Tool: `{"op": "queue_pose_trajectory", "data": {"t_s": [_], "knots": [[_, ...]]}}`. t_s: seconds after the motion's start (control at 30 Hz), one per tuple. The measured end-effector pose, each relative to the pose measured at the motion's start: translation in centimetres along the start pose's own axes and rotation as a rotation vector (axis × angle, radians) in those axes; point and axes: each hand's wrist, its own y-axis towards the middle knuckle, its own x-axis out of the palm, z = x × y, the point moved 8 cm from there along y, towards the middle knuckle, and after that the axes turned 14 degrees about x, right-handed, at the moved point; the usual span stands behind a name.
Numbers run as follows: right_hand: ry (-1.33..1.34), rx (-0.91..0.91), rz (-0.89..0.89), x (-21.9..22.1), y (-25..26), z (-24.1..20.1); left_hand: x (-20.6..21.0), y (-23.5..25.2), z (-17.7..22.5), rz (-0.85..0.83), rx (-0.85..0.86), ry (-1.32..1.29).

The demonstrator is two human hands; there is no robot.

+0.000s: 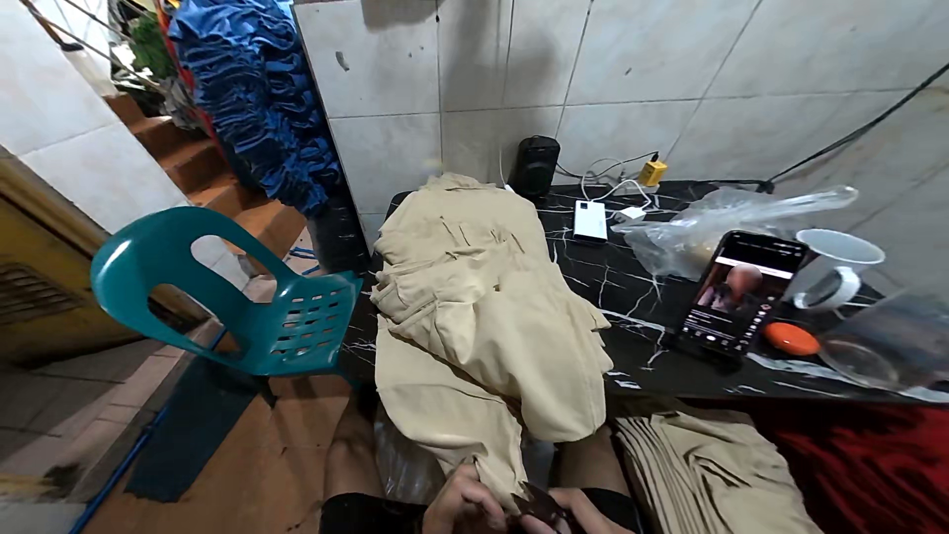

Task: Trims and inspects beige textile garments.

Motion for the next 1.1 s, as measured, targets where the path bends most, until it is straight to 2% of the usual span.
{"op": "queue_pose_trajectory", "data": {"t_s": [0.3, 0.5, 0.77, 1.1], "knots": [[-0.006, -0.010, -0.085, -0.1, 0.1, 0.7, -0.3, 0.0, -0.5, 0.046, -0.028, -0.113], [0.088, -0.006, -0.089, 0.5, 0.4, 1.0, 0.0, -0.1, -0.4, 0.030, -0.037, -0.125], [0.040, -0.031, -0.039, 0.8, 0.6, 0.7, -0.3, 0.0, -0.3, 0.033, -0.011, -0.098], [0.050, -0.032, -0.086, 0.6, 0.4, 1.4, -0.7, -0.1, -0.8, 0.093, -0.075, -0.174]]}}
